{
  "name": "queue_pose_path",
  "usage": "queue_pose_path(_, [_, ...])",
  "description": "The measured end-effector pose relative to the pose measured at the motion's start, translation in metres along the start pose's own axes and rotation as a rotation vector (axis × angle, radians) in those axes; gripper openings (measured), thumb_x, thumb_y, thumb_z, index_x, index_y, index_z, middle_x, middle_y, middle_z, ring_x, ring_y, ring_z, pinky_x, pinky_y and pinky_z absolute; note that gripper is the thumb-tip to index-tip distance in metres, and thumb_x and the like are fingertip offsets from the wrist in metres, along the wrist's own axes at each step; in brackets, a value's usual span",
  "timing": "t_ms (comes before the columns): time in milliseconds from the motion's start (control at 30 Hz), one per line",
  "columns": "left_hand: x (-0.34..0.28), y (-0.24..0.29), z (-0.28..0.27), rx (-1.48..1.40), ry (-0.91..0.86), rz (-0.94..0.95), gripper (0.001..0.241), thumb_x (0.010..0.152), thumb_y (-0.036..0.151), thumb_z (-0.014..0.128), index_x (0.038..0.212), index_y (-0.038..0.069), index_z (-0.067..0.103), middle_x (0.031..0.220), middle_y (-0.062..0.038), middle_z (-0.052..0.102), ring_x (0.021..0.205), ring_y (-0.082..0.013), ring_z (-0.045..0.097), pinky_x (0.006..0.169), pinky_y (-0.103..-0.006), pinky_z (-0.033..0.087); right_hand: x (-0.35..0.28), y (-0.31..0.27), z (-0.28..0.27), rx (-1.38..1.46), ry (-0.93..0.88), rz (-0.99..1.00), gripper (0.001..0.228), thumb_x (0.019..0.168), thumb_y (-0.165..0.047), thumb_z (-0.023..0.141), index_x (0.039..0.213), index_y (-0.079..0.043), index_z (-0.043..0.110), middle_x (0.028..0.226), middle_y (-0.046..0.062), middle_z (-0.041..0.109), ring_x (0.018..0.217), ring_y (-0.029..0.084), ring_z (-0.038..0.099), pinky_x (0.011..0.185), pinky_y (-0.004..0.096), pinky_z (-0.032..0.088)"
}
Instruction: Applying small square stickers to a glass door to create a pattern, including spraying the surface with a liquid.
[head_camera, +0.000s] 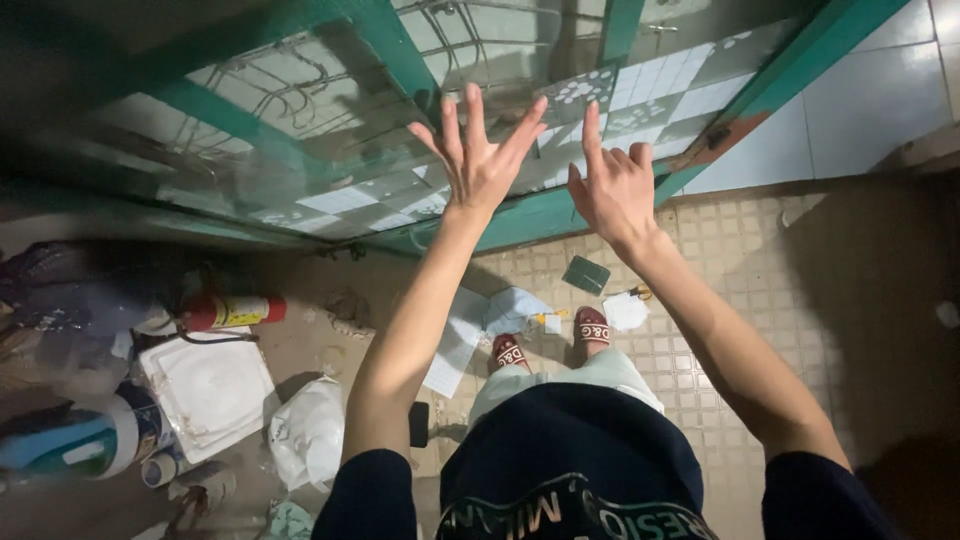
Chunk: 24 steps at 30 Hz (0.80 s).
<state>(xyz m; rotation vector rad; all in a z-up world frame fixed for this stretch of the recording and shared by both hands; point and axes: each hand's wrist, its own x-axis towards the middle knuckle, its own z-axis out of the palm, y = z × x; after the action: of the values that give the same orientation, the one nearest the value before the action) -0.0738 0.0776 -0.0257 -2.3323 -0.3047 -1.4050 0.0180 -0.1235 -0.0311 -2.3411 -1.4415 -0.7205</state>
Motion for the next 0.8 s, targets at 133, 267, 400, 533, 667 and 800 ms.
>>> queue_pose_path(133, [0.002, -0.001, -0.003, -0.007, -0.019, 0.0, 0.094, 0.092, 0.068, 0.101, 0.157, 0.052, 0.036, 0.171, -0.019, 0.006, 0.16, -0.0412, -0.002, 0.122, -0.079, -0.005, -0.001, -0.001, 0.001, 0.001, -0.019, 0.007, 0.082, 0.104, -0.022, 0.066, 0.165, 0.004, 0.019, 0.066, -0.001, 0.064, 0.052, 0.017, 0.051, 0.082, 0.035, 0.038])
queue_pose_path(267, [0.004, -0.002, -0.004, -0.003, -0.02, 0.007, 0.091, 0.091, 0.068, 0.102, 0.156, 0.052, 0.039, 0.17, -0.02, 0.008, 0.16, -0.0416, -0.001, 0.122, -0.0783, -0.004, -0.001, -0.001, 0.001, 0.032, -0.051, 0.021, 0.082, 0.105, -0.022, 0.065, 0.166, 0.003, 0.015, 0.069, 0.001, 0.065, 0.055, 0.019, 0.054, 0.081, 0.037, 0.038])
queue_pose_path(400, [0.001, -0.003, -0.002, -0.018, -0.029, 0.002, 0.092, 0.09, 0.066, 0.104, 0.155, 0.053, 0.04, 0.17, -0.02, 0.009, 0.16, -0.0409, -0.003, 0.122, -0.0781, -0.005, -0.002, -0.001, 0.0, 0.026, -0.061, 0.024, 0.082, 0.104, -0.021, 0.065, 0.166, 0.002, 0.016, 0.069, 0.001, 0.066, 0.057, 0.021, 0.057, 0.08, 0.037, 0.038])
queue_pose_path(533, [-0.002, -0.002, 0.0, -0.029, -0.027, 0.0, 0.093, 0.088, 0.066, 0.105, 0.154, 0.053, 0.041, 0.171, -0.019, 0.006, 0.161, -0.0408, -0.004, 0.122, -0.0783, -0.005, -0.005, -0.001, 0.004, 0.039, -0.046, 0.032, 0.085, 0.103, -0.021, 0.067, 0.167, 0.001, 0.014, 0.069, 0.0, 0.066, 0.056, 0.02, 0.056, 0.081, 0.037, 0.039])
queue_pose_path(667, [-0.005, -0.003, 0.003, -0.026, -0.025, -0.002, 0.092, 0.09, 0.067, 0.102, 0.155, 0.054, 0.038, 0.171, -0.019, 0.006, 0.161, -0.0395, -0.004, 0.122, -0.0774, -0.007, -0.005, -0.001, 0.005, 0.031, -0.052, 0.024, 0.081, 0.105, -0.022, 0.065, 0.166, 0.002, 0.017, 0.067, -0.001, 0.064, 0.053, 0.02, 0.053, 0.081, 0.036, 0.038])
queue_pose_path(800, [-0.006, -0.003, 0.005, -0.024, -0.018, 0.003, 0.095, 0.089, 0.069, 0.101, 0.156, 0.053, 0.036, 0.172, -0.018, 0.005, 0.161, -0.0395, -0.004, 0.123, -0.0779, -0.006, -0.007, -0.002, 0.007, 0.061, -0.087, 0.046, 0.081, 0.106, -0.023, 0.062, 0.166, 0.002, 0.013, 0.067, 0.001, 0.065, 0.053, 0.02, 0.053, 0.083, 0.038, 0.039])
